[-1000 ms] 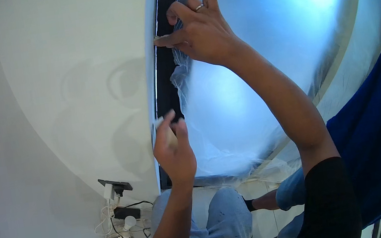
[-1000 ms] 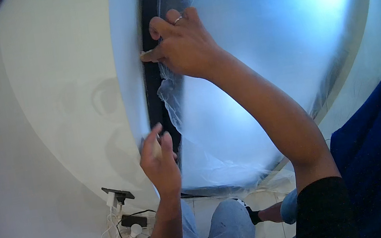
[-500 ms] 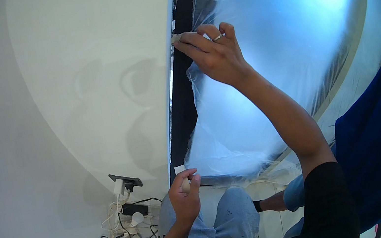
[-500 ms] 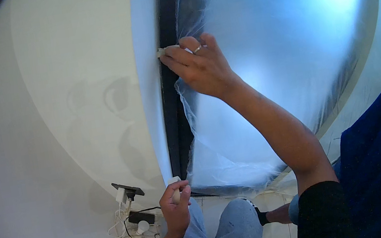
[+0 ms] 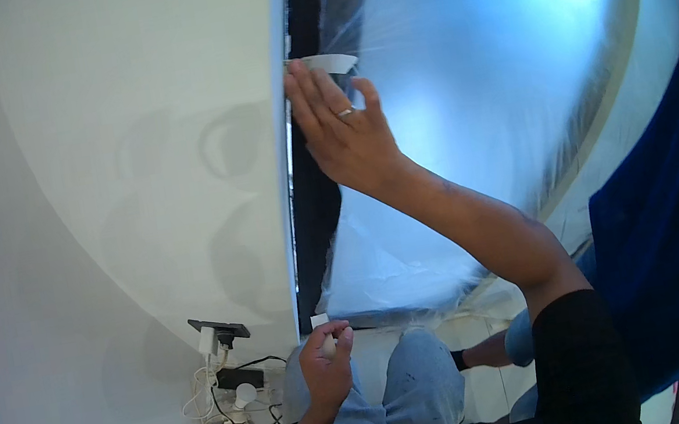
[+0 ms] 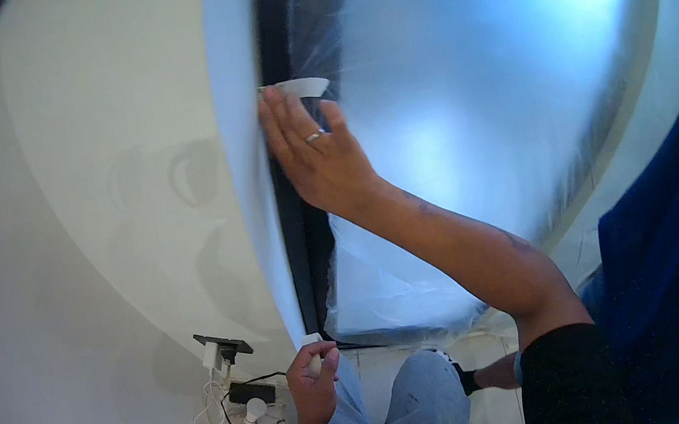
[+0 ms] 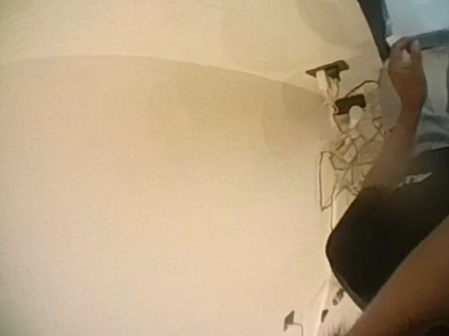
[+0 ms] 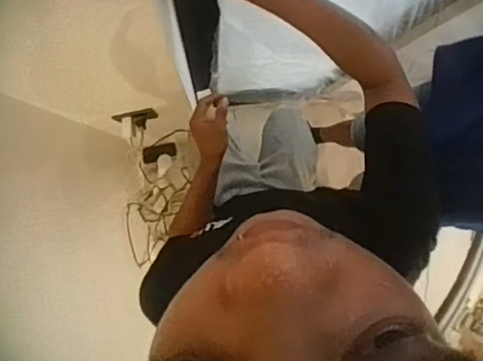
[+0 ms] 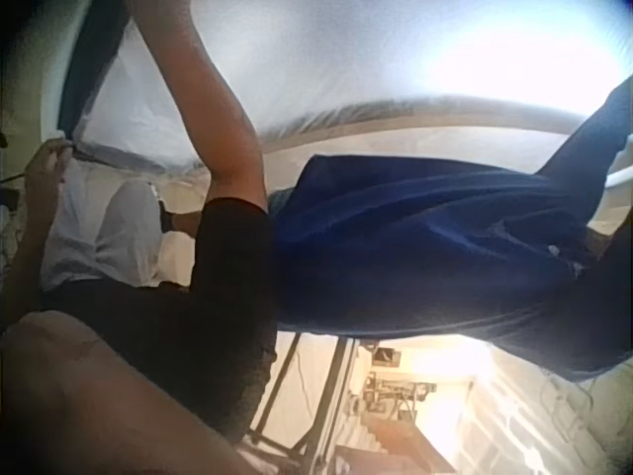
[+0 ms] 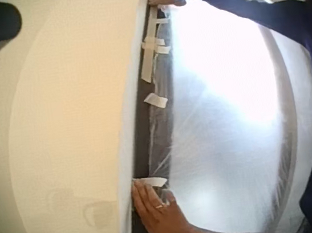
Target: Apply protective plastic film and tape to a surface.
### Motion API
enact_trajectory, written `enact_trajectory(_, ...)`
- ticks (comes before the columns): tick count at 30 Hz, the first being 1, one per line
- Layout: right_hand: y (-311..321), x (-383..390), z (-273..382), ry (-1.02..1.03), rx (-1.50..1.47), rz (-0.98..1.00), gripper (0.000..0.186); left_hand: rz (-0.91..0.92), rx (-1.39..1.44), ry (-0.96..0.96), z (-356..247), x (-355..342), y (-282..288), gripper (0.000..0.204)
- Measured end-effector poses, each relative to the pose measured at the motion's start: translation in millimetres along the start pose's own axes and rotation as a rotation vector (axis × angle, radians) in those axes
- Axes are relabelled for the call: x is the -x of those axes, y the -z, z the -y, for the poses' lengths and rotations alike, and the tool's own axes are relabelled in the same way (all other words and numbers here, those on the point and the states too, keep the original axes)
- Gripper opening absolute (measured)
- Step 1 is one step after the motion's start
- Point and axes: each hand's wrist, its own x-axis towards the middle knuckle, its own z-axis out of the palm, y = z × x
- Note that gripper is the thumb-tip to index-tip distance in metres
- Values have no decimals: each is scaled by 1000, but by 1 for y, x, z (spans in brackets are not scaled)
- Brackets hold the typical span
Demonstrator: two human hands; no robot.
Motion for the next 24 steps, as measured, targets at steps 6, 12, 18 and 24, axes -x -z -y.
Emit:
enact_trajectory(6,14,-3,-21,-7,-205,-53,52,6,-5,-40,6,7,2,14)
enact_trajectory(12,-2,2,-26,-83,-276,-148,54,5,-25,-68,0,10,8,13)
enact_trajectory(18,-12,-6,-9,-139,-121,-137,53,-13,-37,-29,13,-3,11,11)
enact_trajectory(24,-7,-9,-9,-140,-134,-153,57,-6,-13,-29,4,-3,10,13)
